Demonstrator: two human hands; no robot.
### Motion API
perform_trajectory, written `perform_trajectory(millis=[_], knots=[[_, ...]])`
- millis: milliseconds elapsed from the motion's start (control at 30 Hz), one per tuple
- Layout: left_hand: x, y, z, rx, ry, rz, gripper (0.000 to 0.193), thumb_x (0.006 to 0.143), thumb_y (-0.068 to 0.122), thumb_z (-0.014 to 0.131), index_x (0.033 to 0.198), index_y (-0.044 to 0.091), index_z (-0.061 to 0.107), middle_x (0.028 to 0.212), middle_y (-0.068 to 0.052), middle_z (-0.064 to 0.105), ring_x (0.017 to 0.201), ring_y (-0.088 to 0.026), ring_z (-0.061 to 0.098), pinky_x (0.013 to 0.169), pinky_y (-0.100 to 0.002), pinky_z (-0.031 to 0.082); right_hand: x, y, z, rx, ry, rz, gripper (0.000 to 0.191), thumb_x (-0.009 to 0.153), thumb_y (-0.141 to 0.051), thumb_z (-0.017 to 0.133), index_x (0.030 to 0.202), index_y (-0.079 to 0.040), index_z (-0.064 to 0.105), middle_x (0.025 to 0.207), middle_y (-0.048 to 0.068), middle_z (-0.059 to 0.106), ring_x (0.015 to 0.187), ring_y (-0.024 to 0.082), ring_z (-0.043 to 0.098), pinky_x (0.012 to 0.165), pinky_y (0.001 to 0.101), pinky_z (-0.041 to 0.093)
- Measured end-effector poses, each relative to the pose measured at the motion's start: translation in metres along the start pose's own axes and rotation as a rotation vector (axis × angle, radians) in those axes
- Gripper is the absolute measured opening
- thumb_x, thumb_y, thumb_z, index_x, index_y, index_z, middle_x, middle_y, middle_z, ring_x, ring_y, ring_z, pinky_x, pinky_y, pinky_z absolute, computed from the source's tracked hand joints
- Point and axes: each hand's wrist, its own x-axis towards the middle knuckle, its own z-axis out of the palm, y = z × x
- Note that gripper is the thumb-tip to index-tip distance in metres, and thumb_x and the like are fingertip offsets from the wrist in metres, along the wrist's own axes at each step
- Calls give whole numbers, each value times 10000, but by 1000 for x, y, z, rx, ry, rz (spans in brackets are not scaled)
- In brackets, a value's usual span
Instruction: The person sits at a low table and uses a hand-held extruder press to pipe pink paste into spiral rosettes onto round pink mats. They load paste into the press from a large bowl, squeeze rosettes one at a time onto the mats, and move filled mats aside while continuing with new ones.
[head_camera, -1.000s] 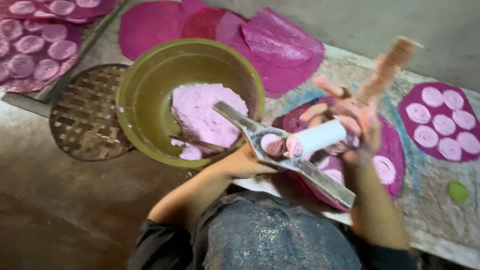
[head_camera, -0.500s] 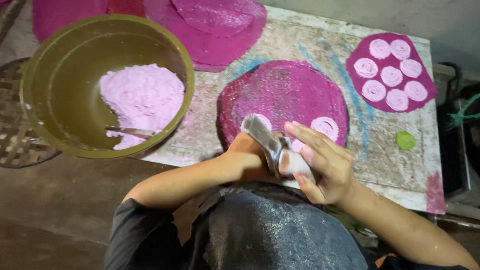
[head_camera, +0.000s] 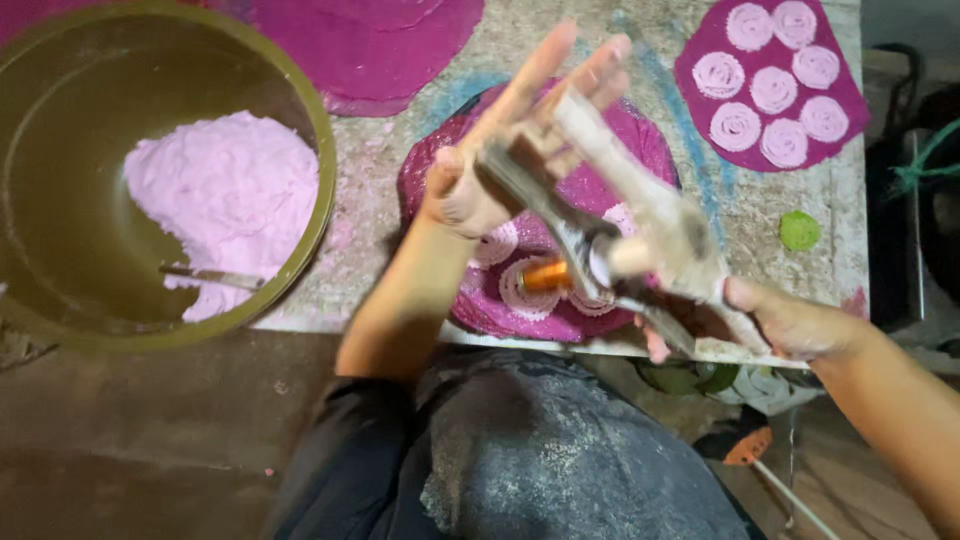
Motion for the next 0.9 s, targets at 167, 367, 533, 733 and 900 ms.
perform_trajectory(millis=[167,367,533,733,900], knots=[[-4,-62,-53,-347,164,128,602,920,496,723,1380,135,578,1160,-38,604,1212,-230,553,1178,-429,395,-3,-3,-20,32,191,156,885,890,-712,428,1436,-20,503,1187,190,710,1065,298,689,955,464,545],[-2,-92,-116,-383,323,201,222,835,225,608,1020,138,522,1020,-4,564,1115,-210,570,1185,-423,379,13,-15,-43,-108,459,305,789,915,-639,339,1452,-82,497,1223,143,706,1071,254,674,953,423,521],[-8,-97,-154,-540,351,263,141,902,263,515,1001,163,514,958,9,557,1013,-187,575,1121,-439,449,45,-12,-49,-376,486,223,852,966,-702,284,1213,0,701,1065,125,755,974,216,684,907,372,531],[-25,-93,-173,-487,400,238,219,1002,381,481,971,166,511,896,28,540,923,-167,554,1011,-418,484,73,0,-41,-522,599,201,861,966,-737,324,958,1,767,824,111,718,760,225,618,687,381,489],[-7,-99,-162,-504,424,273,234,994,394,475,961,166,515,881,27,537,899,-158,544,1000,-416,489,54,-27,-43,-611,639,290,824,920,-720,303,973,-41,766,823,91,758,768,202,671,691,363,513]])
